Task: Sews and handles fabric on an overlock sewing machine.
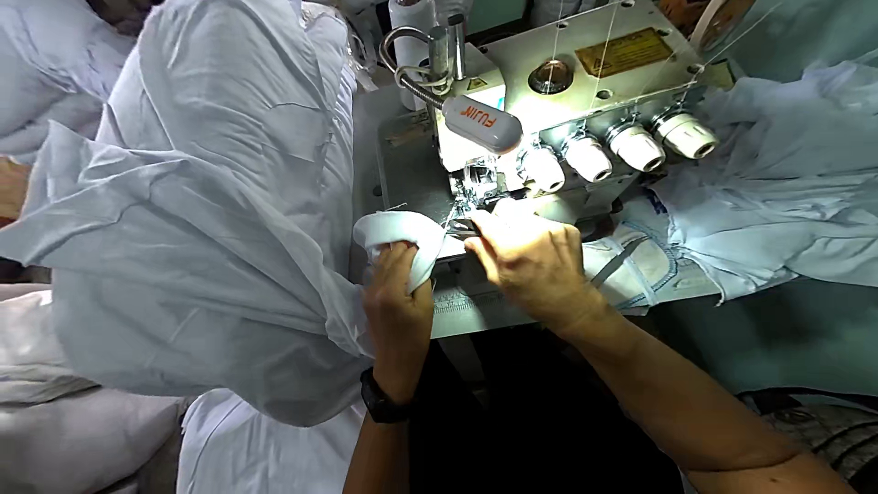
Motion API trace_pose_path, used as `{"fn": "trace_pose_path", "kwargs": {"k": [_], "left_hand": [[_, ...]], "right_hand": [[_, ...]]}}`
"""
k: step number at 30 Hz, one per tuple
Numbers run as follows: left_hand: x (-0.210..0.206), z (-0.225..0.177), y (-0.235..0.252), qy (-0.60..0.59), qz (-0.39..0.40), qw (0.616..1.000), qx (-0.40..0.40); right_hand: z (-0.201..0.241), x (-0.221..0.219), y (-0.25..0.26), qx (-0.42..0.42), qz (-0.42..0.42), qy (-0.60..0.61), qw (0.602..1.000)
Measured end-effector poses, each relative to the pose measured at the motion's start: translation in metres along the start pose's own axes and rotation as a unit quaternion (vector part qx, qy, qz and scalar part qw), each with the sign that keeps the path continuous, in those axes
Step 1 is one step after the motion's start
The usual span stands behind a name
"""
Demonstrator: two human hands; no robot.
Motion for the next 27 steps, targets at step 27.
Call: {"fn": "trace_pose_path", "kwargs": {"k": [27], "left_hand": [[0.0,0.036,-0.069,-0.138,0.138,0.961,-0.194]], "right_hand": [[0.004,-0.04,-0.069,-0.346,0.063,0.765,0.54]]}}
Point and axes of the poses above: each hand's wrist, its own y-axis towards the middle knuckle, its own x-axis out of the back of the hand, z = x × y, the point moved 4 cm from there along y, towards the middle knuckle, and after that the axes turned 13 degrees about x, right-handed, at the moved point
